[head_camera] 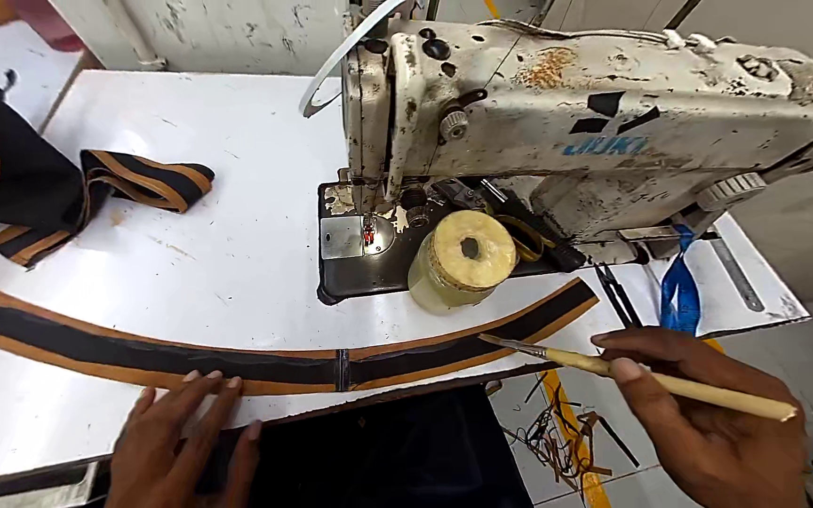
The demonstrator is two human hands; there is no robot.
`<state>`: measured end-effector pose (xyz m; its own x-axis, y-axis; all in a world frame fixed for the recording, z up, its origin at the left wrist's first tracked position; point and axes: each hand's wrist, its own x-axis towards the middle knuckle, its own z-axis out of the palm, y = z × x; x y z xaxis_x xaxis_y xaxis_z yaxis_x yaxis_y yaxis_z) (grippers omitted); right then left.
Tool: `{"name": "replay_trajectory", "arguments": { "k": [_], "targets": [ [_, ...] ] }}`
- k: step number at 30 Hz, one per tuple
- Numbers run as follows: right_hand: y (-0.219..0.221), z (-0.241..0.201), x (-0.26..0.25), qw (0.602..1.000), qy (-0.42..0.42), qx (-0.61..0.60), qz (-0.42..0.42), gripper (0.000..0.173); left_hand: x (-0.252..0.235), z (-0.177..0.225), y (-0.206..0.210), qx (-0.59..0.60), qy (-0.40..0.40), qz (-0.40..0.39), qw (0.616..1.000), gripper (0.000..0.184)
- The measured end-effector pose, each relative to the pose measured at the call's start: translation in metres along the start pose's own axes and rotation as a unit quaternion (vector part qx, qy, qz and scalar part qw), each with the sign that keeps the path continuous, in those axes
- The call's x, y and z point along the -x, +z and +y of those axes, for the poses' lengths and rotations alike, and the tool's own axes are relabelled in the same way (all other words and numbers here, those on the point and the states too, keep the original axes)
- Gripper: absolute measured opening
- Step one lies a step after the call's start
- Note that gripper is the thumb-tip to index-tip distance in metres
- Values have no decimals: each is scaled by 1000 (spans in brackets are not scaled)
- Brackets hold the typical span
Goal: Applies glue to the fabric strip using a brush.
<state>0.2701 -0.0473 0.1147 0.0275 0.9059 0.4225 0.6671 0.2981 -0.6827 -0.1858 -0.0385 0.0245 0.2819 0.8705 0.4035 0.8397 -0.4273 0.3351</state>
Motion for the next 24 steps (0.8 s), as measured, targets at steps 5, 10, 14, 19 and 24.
{"name": "replay_trajectory", "arguments": {
  "k": [5,10,14,19,24],
  "targets": [
    [42,-6,8,989,83,-95,77,23,-36,93,29,108,85,-52,989,37],
    [61,4,7,990,117,-42,61,26,-49,129,83,98,151,-60,982,42],
    [28,16,7,988,107,44,101,26,-45,122,90,99,161,-55,981,40],
    [35,8,8,992,89,8,87,22,-43,120,90,105,167,-54,979,39],
    [1,31,4,981,93,127,113,26,-43,120,86,99,162,-68,979,39]
  ]
}}
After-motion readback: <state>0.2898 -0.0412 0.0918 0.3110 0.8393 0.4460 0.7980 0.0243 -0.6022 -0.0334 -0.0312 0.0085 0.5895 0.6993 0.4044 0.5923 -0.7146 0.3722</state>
